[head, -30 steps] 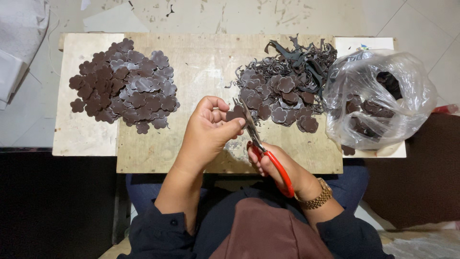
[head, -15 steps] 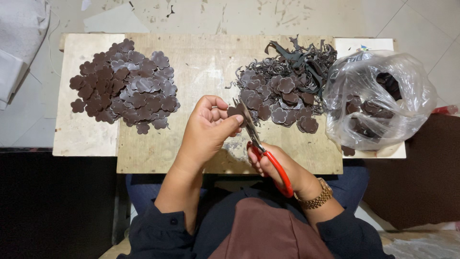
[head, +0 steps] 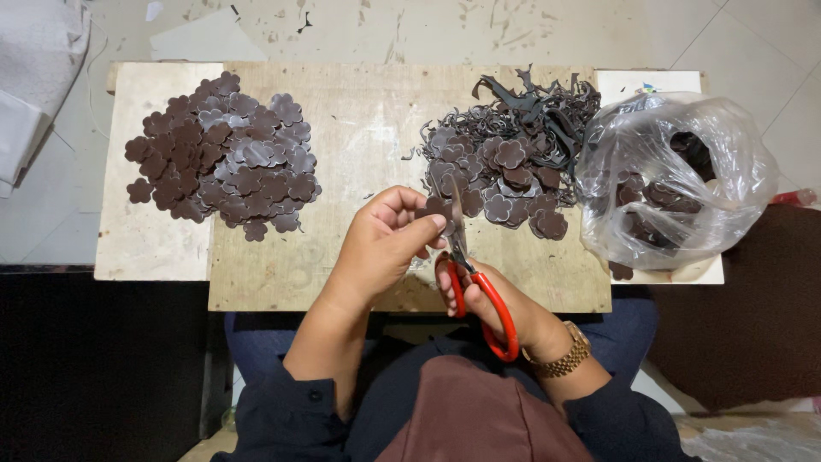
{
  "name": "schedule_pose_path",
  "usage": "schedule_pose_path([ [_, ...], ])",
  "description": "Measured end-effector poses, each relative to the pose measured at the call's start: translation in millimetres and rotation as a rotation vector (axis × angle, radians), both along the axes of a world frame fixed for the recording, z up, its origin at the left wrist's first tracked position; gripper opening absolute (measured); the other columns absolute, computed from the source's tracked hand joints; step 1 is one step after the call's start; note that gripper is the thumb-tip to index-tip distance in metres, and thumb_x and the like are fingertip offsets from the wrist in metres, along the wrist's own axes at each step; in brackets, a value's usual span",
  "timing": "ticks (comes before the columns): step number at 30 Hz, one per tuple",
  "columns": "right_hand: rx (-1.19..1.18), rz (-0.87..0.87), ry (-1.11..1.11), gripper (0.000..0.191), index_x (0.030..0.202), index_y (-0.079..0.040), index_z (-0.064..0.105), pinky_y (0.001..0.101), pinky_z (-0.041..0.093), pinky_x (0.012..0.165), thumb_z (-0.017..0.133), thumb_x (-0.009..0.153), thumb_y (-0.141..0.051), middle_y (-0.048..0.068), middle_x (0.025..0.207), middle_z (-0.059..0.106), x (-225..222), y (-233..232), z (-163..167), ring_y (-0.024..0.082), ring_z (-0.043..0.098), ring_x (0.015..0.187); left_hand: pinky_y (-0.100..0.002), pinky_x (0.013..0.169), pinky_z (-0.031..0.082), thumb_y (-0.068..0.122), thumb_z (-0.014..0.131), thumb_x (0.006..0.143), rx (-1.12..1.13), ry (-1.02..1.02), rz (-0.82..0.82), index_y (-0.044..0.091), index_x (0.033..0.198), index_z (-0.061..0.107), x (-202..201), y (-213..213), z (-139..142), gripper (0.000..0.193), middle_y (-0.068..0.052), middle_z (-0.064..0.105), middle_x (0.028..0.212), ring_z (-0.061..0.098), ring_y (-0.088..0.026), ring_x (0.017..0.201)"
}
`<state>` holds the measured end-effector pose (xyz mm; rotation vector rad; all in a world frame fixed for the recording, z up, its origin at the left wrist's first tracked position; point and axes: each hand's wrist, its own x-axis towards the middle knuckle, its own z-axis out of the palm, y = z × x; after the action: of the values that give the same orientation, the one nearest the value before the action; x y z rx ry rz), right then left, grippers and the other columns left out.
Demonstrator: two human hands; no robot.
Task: The person uses red-handled scissors to trim the edges of small dark brown flower-shaped pieces of material. They hold each piece in the left hand and cut with the right, placing finished pieces into a pile on the left and discarding trimmings to the right.
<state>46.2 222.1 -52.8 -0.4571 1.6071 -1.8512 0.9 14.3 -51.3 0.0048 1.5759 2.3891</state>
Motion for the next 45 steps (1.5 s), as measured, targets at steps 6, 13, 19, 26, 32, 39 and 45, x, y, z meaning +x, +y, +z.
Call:
schedule_pose_path([
  [6,-0.034,0.010,-0.056,0.072,0.107,-0.006,0.054,0.0263,0.048,0.076,0.056,0.092,-0.076,0.000,0.092,0.049,0,2,-5,0.011,0.050,0.083,-0.023,0.061,0.053,0.007,0.067,0.095,0.022,-0.034,-0.016,0.001,0.106,0.061,-1,-3,1,0.013,-0.007,0.073,0.089,0.072,-0.011,0.076],
  [13,-0.050,0.001,0.009,0.073,0.109,-0.006,0.053,0.0260,0.049,0.078,0.054,0.091,-0.077,0.000,0.096,0.051,-1,-3,-4,0.010,0.050,0.085,-0.025,0.066,0.057,0.005,0.068,0.096,0.087,-0.050,-0.027,-0.001,0.103,0.061,0,2,1,0.011,-0.007,0.071,0.088,0.069,-0.012,0.076],
  [19,-0.065,0.024,0.003,0.075,0.111,-0.004,0.054,0.0261,0.047,0.076,0.052,0.094,-0.076,0.001,0.095,0.051,-3,-4,-2,0.011,0.049,0.085,-0.024,0.065,0.057,0.005,0.067,0.095,0.112,-0.124,-0.009,0.001,0.103,0.062,-2,0,2,0.010,-0.008,0.072,0.087,0.070,-0.012,0.073],
  [26,-0.001,-0.050,0.047,0.078,0.120,-0.003,0.054,0.0243,0.047,0.072,0.050,0.093,-0.075,0.000,0.095,0.051,-5,-6,-8,0.009,0.049,0.081,-0.022,0.063,0.051,0.007,0.068,0.096,0.088,-0.057,-0.039,0.002,0.103,0.064,-1,-1,0,0.010,-0.007,0.073,0.086,0.068,-0.010,0.074],
  [32,-0.014,-0.124,0.022,0.078,0.132,-0.003,0.050,0.0228,0.044,0.066,0.052,0.094,-0.071,-0.001,0.090,0.049,-2,-11,-15,0.008,0.046,0.075,-0.021,0.063,0.047,0.008,0.072,0.092,0.046,-0.042,0.000,0.004,0.100,0.066,1,3,-3,0.011,-0.003,0.072,0.086,0.067,-0.009,0.077],
  [39,-0.042,-0.185,-0.031,0.060,0.109,-0.005,0.052,0.0224,0.041,0.063,0.054,0.098,-0.064,-0.002,0.085,0.046,2,-17,-21,0.008,0.043,0.071,-0.025,0.074,0.054,0.005,0.072,0.093,0.100,0.010,0.007,0.002,0.099,0.065,-1,2,-9,0.010,-0.006,0.072,0.088,0.067,-0.010,0.081],
  [45,-0.070,-0.173,-0.052,0.055,0.098,-0.007,0.051,0.0211,0.036,0.059,0.053,0.099,-0.062,-0.003,0.082,0.044,1,-15,-20,0.007,0.039,0.069,-0.026,0.077,0.054,0.004,0.071,0.093,0.091,0.020,0.015,0.001,0.101,0.066,-1,2,-9,0.010,-0.004,0.071,0.089,0.065,-0.010,0.082],
])
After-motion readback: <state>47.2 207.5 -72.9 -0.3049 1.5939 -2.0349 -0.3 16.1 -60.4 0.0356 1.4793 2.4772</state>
